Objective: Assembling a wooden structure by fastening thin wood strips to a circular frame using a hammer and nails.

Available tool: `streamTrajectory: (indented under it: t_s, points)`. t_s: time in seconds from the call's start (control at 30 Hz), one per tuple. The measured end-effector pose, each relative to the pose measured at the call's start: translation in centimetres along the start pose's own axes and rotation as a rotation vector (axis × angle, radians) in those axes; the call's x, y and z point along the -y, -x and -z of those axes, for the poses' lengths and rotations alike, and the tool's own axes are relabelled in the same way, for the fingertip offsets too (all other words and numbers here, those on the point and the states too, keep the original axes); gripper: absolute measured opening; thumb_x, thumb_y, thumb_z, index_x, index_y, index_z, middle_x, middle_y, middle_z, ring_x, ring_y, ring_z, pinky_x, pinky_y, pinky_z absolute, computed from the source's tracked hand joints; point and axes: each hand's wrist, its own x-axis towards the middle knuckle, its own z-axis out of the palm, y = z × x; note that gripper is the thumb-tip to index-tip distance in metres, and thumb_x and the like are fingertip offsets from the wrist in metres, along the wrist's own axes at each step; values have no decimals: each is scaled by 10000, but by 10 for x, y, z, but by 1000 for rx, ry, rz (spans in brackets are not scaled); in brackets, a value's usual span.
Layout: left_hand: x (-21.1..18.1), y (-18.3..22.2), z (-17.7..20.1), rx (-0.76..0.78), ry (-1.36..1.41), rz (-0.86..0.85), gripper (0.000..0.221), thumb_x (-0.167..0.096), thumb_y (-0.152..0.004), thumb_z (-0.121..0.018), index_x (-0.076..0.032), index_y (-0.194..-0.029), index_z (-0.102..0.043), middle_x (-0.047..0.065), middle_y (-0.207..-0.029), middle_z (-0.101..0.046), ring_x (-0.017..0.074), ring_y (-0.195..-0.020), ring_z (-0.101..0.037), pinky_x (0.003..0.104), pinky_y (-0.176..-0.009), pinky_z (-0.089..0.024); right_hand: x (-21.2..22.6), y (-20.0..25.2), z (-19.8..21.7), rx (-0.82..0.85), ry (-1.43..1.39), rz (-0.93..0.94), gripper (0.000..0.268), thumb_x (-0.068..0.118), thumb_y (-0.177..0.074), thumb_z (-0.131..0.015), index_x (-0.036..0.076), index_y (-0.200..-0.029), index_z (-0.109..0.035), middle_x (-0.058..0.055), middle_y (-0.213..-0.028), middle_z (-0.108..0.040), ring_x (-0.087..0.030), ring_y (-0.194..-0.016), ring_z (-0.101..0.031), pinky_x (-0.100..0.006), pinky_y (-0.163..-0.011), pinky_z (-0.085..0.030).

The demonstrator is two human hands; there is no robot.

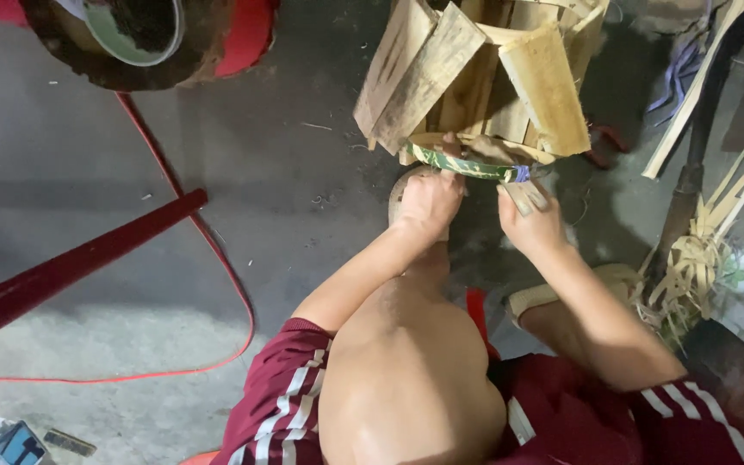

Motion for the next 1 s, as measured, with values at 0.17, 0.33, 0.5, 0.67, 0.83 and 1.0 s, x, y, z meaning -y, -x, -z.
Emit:
streamTrajectory:
  t_s: [0.17,0.33,0.5,0.67,0.83,1.0]
  points:
    - [7,-2,-8,-149,30,-15,108,-109,-695,-610,-173,-620,-653,-16,-585,-412,303,-421,-578,461,-379,-433,-2,25,27,179,-6,-304,427,462,-1052,-649,38,-1098,-659,-235,-932,-741,-452,-963,-719,-548,-810,-610]
    - [26,-41,90,-287,34,48,78,-177,-725,-646,-208,-772,-699,-28,-687,-616,225,-499,-666,370,-406,-503,14,37,77,301,79,-241,370,312,-982,-643,-29,-1126,-651,-267,-1005,-726,-490,-999,-704,-581,-898,-585]
    - [19,-53,75,-214,194,154,271,-192,-778,-691,-110,-1036,-714,31,-885,-660,255,-579,-708,368,-422,-571,-108,86,19,267,110,-128,400,246,-868,-737,-5,-1153,-612,-245,-952,-635,-506,-966,-683,-597,-787,-564]
    - [18,-57,73,-161,236,114,244,-157,-791,-691,-78,-1022,-689,92,-856,-553,337,-585,-707,414,-410,-551,-167,95,-22,251,421,-3,374,465,-1013,-543,110,-1083,-637,-123,-890,-625,-393,-793,-727,-491,-710,-597]
    - [21,-59,50,-207,116,65,207,-164,-751,-692,-144,-952,-648,69,-831,-501,315,-510,-673,465,-390,-512,-181,88,-36,157,458,72,344,422,-970,-636,99,-1089,-658,-107,-886,-588,-358,-797,-709,-454,-698,-596]
    - [24,-56,14,-303,87,-1,132,-149,-754,-659,-145,-875,-604,67,-795,-488,266,-439,-646,398,-383,-498,-163,70,-21,276,420,29,349,367,-905,-723,43,-1023,-673,-169,-909,-610,-429,-896,-673,-530,-780,-546]
